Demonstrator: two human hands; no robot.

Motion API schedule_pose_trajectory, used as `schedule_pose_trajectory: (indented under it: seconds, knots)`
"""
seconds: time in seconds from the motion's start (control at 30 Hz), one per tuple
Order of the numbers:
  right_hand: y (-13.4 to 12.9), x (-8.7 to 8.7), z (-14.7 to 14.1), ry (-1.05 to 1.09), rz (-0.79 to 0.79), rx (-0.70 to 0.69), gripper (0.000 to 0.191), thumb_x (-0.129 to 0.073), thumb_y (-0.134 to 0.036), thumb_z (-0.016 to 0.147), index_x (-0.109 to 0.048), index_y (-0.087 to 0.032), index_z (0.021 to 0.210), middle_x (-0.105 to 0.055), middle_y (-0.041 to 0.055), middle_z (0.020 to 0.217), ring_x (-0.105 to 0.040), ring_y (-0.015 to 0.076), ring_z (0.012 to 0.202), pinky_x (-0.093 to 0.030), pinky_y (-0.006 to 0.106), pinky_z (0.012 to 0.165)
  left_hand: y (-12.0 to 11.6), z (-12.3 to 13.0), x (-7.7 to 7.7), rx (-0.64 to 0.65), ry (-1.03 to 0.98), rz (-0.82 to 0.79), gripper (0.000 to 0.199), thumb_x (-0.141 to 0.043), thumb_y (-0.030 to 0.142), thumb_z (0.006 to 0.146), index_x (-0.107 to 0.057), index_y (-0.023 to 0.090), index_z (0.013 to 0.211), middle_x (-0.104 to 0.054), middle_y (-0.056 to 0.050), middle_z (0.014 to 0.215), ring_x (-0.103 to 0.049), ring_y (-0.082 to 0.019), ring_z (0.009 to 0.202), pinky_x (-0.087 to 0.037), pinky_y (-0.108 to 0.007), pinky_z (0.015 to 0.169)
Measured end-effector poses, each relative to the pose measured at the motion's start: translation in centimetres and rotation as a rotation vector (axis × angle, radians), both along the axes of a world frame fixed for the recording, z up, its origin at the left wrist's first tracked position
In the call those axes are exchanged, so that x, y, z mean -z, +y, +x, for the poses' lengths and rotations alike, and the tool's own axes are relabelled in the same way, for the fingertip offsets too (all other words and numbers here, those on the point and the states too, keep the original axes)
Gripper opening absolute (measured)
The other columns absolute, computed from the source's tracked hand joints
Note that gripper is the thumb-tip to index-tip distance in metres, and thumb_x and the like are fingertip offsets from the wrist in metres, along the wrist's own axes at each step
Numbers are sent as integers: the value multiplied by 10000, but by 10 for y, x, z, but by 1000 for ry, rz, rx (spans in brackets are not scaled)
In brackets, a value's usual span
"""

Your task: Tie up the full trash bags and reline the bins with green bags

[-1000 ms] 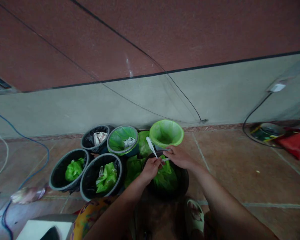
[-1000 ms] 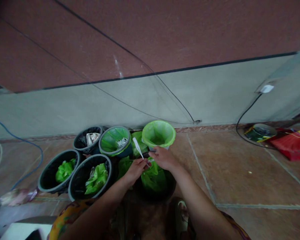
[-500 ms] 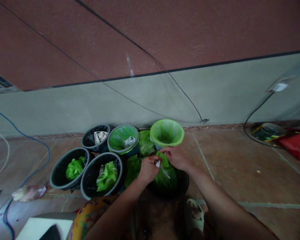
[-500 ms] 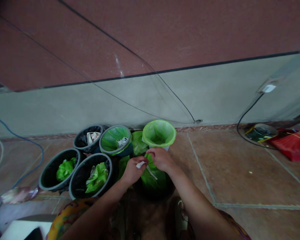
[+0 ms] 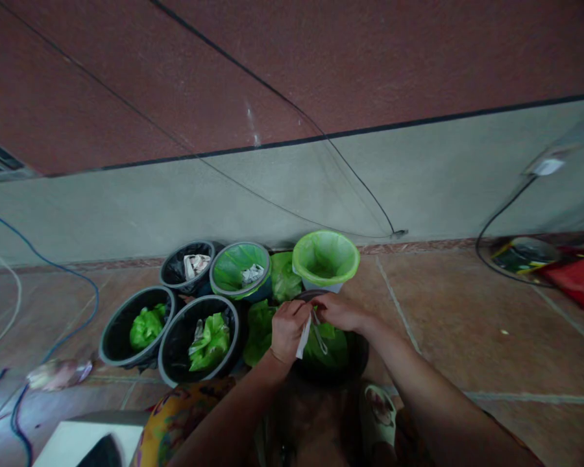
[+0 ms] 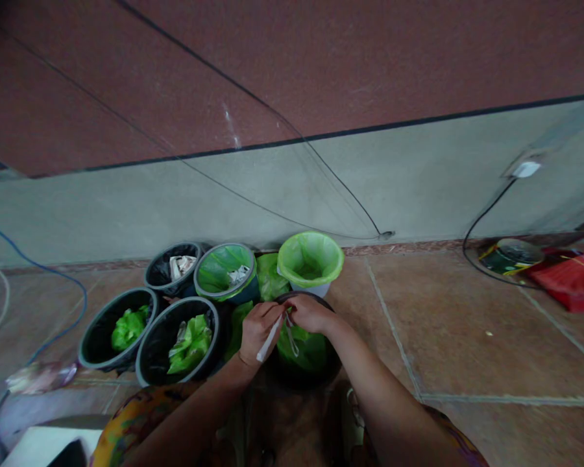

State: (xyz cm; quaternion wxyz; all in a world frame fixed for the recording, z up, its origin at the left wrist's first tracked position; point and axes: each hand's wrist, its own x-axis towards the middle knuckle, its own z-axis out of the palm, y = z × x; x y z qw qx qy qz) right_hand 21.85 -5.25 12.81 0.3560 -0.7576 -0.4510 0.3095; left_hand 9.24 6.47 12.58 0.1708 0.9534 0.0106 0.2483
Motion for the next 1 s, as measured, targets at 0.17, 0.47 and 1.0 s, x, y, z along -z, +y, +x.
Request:
schedule_pose_trajectory:
  seconds: [0.17, 0.47, 1.0]
  knots:
    - [0, -10, -5, -108, -155, 62, 198, -496, -147, 743, -690, -150, 780, -689, 43, 767, -584, 152, 709, -403, 245, 632, 1, 0, 2, -4, 71, 5, 243, -431, 250, 936, -657, 195, 864, -624, -43, 779, -561, -134, 706, -421, -234, 666]
    - [-6, -17, -5, -499, -334, 248, 300, -394, -125, 877, -692, -130, 910, -700, 151, 962, -632, 227, 930, -439, 298, 807, 0, -2, -18, -85, 301, -98, 276, -415, 268, 930, -604, 192, 745, -604, -42, 727, -558, -130, 668, -335, -234, 582]
    - [-13, -37, -9, -455, -629, 431, 334, -401, -80, 851, -697, -57, 1004, -674, 262, 1022, -657, 326, 973, -495, 397, 766, -1, 3, -23, -194, 278, -1760, 349, -670, 389, 635, -430, 169, 511, -606, -14, 667, -471, -70, 517, -362, -223, 520]
